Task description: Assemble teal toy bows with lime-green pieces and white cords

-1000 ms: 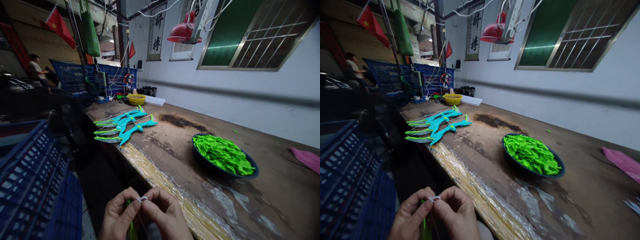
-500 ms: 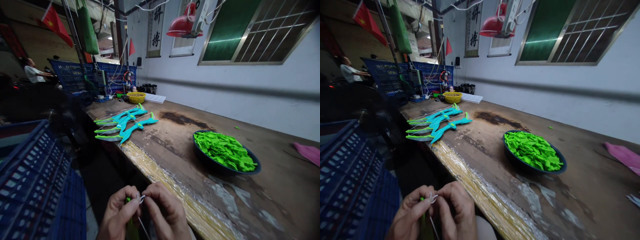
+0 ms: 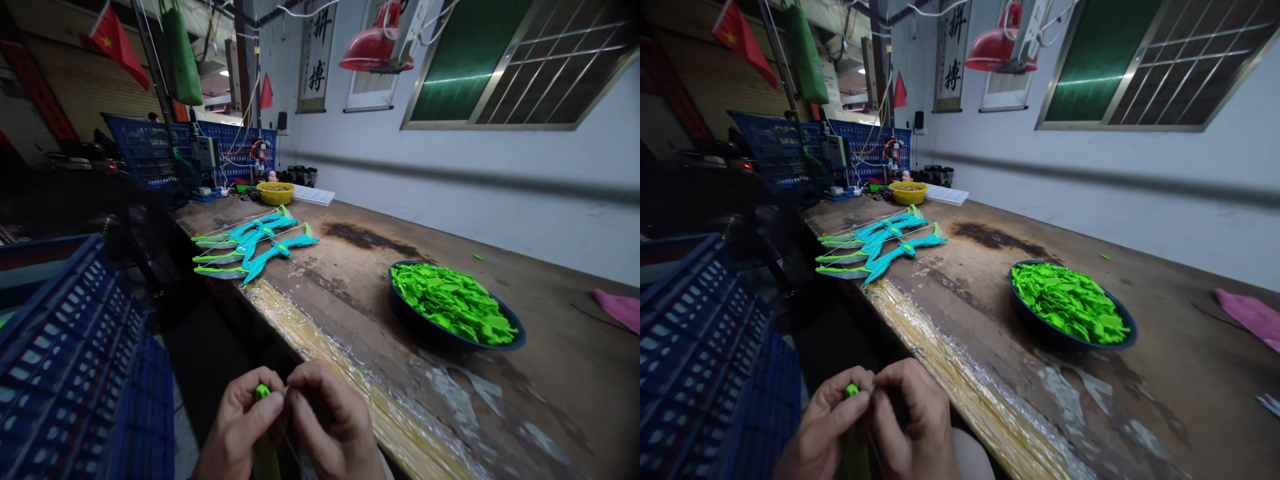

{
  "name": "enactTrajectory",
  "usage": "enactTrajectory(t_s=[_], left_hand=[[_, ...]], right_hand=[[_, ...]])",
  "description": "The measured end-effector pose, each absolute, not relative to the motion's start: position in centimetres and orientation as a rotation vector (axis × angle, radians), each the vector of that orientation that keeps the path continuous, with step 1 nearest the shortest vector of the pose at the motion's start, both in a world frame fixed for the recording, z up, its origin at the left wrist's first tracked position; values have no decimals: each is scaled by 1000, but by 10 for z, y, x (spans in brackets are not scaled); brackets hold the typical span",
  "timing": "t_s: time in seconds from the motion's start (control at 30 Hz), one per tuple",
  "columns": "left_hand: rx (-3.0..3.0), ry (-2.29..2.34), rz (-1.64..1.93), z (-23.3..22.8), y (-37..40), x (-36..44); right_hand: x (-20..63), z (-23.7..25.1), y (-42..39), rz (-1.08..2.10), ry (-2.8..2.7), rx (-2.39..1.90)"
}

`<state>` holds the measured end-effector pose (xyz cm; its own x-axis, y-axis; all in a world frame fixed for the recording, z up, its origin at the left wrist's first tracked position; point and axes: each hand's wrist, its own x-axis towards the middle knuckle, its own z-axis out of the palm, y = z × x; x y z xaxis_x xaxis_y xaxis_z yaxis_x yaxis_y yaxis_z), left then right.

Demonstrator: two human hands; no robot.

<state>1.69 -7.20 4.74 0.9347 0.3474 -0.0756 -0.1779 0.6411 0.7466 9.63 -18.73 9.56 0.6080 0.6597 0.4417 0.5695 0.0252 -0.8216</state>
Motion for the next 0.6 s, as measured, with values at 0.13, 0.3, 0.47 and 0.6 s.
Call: enactTrajectory(t_s=[0.13,0.3,0.47,0.6], left_hand=[[942,300,377,42,-77,18],[950,275,402,42,-78,19],[853,233,364,44,-76,18],[783,196,327,44,-76,18]], right_hand=[[90,88,-189,300,-737,-1641],[90,87,-192,117,-955,-1721],[98,91,-195,-80,-1327,-1702],[102,90,-195,-182,-1424,-1659]])
